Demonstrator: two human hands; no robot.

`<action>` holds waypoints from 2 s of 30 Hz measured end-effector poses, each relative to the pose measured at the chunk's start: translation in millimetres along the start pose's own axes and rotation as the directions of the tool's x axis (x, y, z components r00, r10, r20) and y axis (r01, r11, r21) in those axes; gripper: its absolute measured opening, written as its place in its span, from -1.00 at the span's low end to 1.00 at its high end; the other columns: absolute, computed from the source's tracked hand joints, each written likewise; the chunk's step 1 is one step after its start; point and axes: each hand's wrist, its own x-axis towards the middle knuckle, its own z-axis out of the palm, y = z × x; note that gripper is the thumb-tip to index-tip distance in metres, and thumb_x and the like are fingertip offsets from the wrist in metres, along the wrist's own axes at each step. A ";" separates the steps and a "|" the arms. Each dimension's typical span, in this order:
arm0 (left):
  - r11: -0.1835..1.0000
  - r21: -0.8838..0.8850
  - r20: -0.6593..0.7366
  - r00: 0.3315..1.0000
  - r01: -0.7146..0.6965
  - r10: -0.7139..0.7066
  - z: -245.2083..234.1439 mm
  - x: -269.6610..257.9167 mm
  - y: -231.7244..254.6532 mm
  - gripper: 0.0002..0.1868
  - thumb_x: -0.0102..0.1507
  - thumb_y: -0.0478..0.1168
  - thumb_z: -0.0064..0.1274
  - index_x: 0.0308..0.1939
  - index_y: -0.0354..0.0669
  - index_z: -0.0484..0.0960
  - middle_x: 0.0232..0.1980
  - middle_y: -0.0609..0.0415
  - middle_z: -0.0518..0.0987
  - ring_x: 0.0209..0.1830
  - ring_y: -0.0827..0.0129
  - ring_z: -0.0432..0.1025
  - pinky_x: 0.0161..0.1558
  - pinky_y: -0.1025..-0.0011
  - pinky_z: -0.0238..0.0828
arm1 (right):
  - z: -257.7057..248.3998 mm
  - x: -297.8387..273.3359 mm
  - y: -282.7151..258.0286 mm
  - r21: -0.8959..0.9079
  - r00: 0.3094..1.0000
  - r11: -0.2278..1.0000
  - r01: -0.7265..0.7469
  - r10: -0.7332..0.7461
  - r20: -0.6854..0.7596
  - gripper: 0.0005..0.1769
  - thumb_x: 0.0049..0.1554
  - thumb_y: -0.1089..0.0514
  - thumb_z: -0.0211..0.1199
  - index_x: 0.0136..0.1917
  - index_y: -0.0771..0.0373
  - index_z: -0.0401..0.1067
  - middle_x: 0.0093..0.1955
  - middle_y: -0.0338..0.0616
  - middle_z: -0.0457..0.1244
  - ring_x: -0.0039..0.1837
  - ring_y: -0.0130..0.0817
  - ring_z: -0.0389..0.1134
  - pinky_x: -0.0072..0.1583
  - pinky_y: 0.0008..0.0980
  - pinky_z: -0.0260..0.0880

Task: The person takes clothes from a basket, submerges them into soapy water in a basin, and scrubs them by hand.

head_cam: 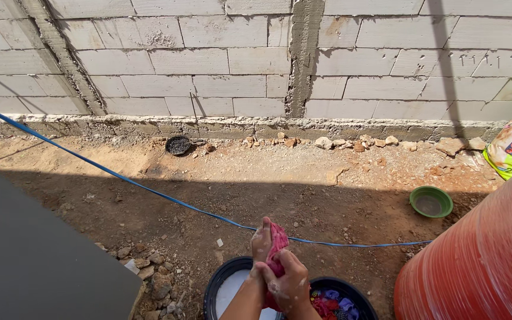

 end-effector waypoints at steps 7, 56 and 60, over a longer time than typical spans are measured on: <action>0.898 -0.221 0.004 0.921 0.381 -0.390 19.9 -56.6 25.0 -0.61 0.38 0.13 -0.11 -0.19 -0.08 0.61 -0.20 0.17 0.55 -0.19 0.42 0.40 -0.08 0.31 0.37 | 15.5 35.6 80.2 0.058 0.885 0.884 -0.464 0.466 -0.028 -0.72 0.24 0.11 0.18 -0.17 0.35 0.54 -0.34 -0.05 0.37 -0.29 -0.21 0.34 -0.19 -0.20 0.38; 0.975 -0.108 0.045 0.981 0.194 -0.190 17.5 -37.1 32.0 -0.61 0.44 0.11 -0.11 -0.30 -0.05 0.55 -0.34 0.28 0.45 -0.40 0.59 0.26 -0.33 0.46 0.27 | 12.5 90.3 48.4 -0.664 0.957 0.702 0.260 -0.280 0.079 -0.86 0.17 0.11 0.32 -0.15 0.20 0.53 -0.34 -0.08 0.31 -0.29 -0.16 0.34 -0.21 -0.17 0.28; 0.886 -0.405 0.048 0.973 0.228 -0.228 2.2 -25.1 44.9 -0.58 0.39 0.11 -0.09 -0.43 -0.06 0.40 -0.48 0.15 0.40 -0.58 0.36 0.28 -0.50 0.30 0.28 | 29.7 53.1 56.2 -0.382 0.998 0.923 0.040 -0.056 -0.031 -0.80 0.12 0.08 0.34 -0.23 0.25 0.50 -0.39 -0.07 0.33 -0.34 -0.17 0.39 -0.24 -0.20 0.36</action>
